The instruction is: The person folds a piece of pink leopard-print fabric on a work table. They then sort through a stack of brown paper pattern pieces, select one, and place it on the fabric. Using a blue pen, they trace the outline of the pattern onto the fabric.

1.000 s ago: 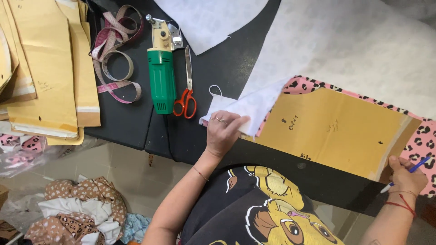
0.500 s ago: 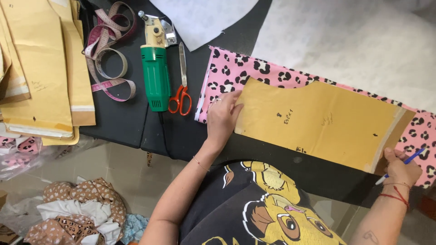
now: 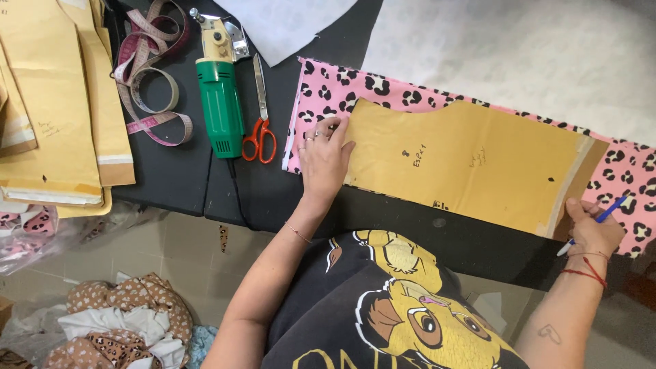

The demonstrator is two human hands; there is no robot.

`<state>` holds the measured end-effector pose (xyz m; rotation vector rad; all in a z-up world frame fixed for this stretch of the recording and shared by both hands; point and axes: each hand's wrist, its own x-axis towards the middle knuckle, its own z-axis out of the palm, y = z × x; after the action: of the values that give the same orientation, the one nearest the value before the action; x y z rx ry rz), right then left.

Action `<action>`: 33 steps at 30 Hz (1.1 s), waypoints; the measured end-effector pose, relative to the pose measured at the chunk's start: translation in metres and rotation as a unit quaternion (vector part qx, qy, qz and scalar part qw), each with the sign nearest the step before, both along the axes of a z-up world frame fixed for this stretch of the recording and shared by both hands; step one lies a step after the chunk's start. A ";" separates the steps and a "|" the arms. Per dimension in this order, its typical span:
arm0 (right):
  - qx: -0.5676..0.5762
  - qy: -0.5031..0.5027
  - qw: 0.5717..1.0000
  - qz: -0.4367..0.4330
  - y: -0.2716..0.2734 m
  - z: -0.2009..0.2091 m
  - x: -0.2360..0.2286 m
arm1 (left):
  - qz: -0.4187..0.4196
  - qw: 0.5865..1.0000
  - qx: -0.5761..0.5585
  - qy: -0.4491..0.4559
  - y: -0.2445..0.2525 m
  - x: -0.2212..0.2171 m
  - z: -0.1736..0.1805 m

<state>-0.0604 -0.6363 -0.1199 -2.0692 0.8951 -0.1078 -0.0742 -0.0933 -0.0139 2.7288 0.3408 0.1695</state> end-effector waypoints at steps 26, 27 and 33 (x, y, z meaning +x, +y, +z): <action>-0.123 -0.007 0.991 0.043 0.117 0.126 0.005 | -0.338 0.938 0.011 0.072 -0.135 0.017 0.008; -0.129 -0.079 0.987 0.062 0.134 0.146 0.004 | -0.336 0.939 -0.001 0.075 -0.134 0.016 0.006; 0.153 -0.152 0.972 0.096 0.209 0.175 0.021 | -0.320 0.945 0.002 0.067 -0.132 0.014 0.001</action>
<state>-0.0392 -0.4270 0.0556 -1.7791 0.4870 -0.1675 -0.0598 -0.2253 -0.0128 2.7017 -0.5166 -0.1959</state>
